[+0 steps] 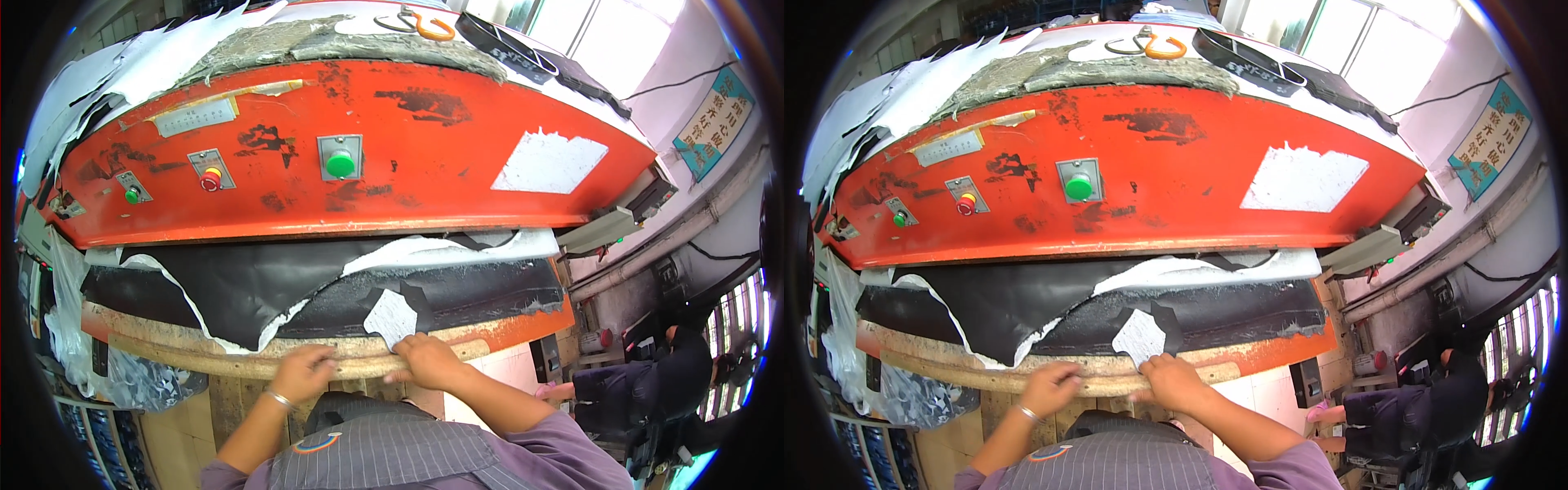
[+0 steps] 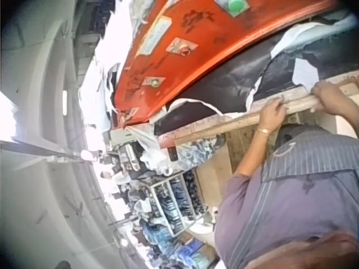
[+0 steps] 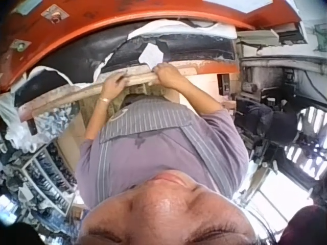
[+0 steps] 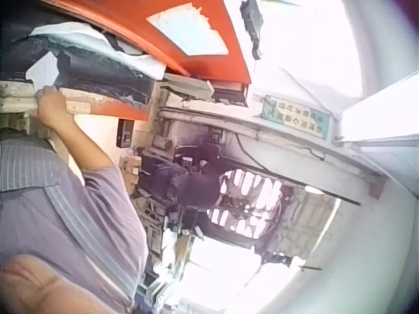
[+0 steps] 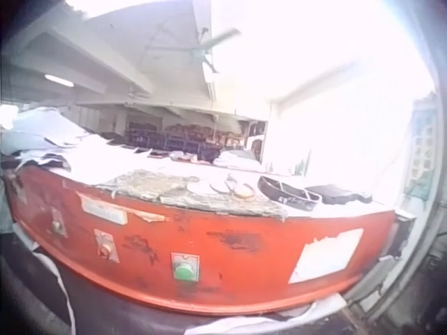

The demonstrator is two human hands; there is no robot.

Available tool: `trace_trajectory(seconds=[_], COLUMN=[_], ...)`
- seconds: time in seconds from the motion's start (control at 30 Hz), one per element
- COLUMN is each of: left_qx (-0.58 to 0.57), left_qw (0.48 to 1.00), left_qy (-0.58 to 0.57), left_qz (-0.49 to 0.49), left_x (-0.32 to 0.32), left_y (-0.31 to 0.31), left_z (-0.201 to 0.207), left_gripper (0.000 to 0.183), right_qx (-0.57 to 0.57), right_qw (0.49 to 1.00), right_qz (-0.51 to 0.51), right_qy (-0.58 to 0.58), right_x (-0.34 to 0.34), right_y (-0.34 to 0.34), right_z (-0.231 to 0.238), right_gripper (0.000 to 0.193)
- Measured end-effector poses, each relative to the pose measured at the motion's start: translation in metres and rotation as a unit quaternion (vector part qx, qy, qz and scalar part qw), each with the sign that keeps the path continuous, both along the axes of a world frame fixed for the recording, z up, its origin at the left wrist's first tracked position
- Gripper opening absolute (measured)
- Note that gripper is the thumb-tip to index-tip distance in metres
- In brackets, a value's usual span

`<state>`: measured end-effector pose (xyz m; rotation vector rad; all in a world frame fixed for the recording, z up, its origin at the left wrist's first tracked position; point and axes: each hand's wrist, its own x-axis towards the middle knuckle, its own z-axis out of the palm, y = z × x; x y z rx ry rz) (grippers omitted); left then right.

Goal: Operating an industrial cutting machine to cut shapes from large sheets of material.

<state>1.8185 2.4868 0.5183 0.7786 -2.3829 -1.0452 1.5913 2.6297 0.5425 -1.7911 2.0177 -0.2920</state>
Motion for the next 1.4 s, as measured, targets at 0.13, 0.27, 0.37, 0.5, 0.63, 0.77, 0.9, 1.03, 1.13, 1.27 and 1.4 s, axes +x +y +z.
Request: trace_trajectory(seconds=[0.13,0.27,0.37,0.5,0.63,0.77,0.9,1.03,1.13,1.27,1.4], left_qx=[-0.104,-0.127,-0.103,-0.028,0.206,0.262,0.372,0.436,0.422,0.4,0.381], left_qw=[0.994,0.992,0.995,0.997,0.971,0.96,0.918,0.885,0.882,0.858,0.87], left_qy=[-0.025,-0.017,-0.004,-0.052,-0.1,0.047,0.127,0.158,0.196,0.263,0.227], left_qz=[-0.015,0.006,0.008,-0.053,-0.068,-0.091,-0.046,-0.032,-0.08,-0.188,-0.217], left_x=[-0.024,-0.027,-0.021,0.007,0.001,-0.077,-0.156,-0.199,-0.214,-0.212,-0.192], left_y=[0.039,0.043,0.05,0.062,0.067,0.058,0.056,0.073,0.103,0.141,0.151], left_z=[0.0,-0.008,-0.021,-0.016,0.0,-0.007,-0.009,-0.015,-0.021,-0.03,-0.03], left_gripper=[0.024,0.021,0.02,0.021,0.021,0.022,0.031,0.045,0.064,0.05,0.045], right_qx=[-0.108,-0.117,-0.092,0.14,-0.186,-0.072,0.015,-0.242,-0.292,-0.288,-0.275], right_qw=[0.992,0.989,0.993,0.986,0.954,0.918,0.915,0.831,0.745,0.737,0.807], right_qz=[-0.024,-0.059,-0.036,-0.018,-0.232,-0.354,-0.375,-0.397,-0.271,-0.24,-0.206], right_qy=[0.062,0.068,0.066,-0.092,0.043,0.161,0.15,-0.306,-0.535,-0.563,-0.48], right_x=[0.012,0.013,0.016,-0.008,-0.067,-0.108,-0.108,-0.145,-0.125,-0.078,-0.063], right_y=[0.027,0.024,0.035,0.043,0.001,-0.053,-0.047,0.012,0.077,0.117,0.147], right_z=[-0.02,-0.028,-0.037,-0.001,0.016,0.012,0.005,-0.008,0.003,-0.005,-0.018], right_gripper=[0.048,0.049,0.047,0.052,0.066,0.069,0.054,0.037,0.039,0.033,0.016])
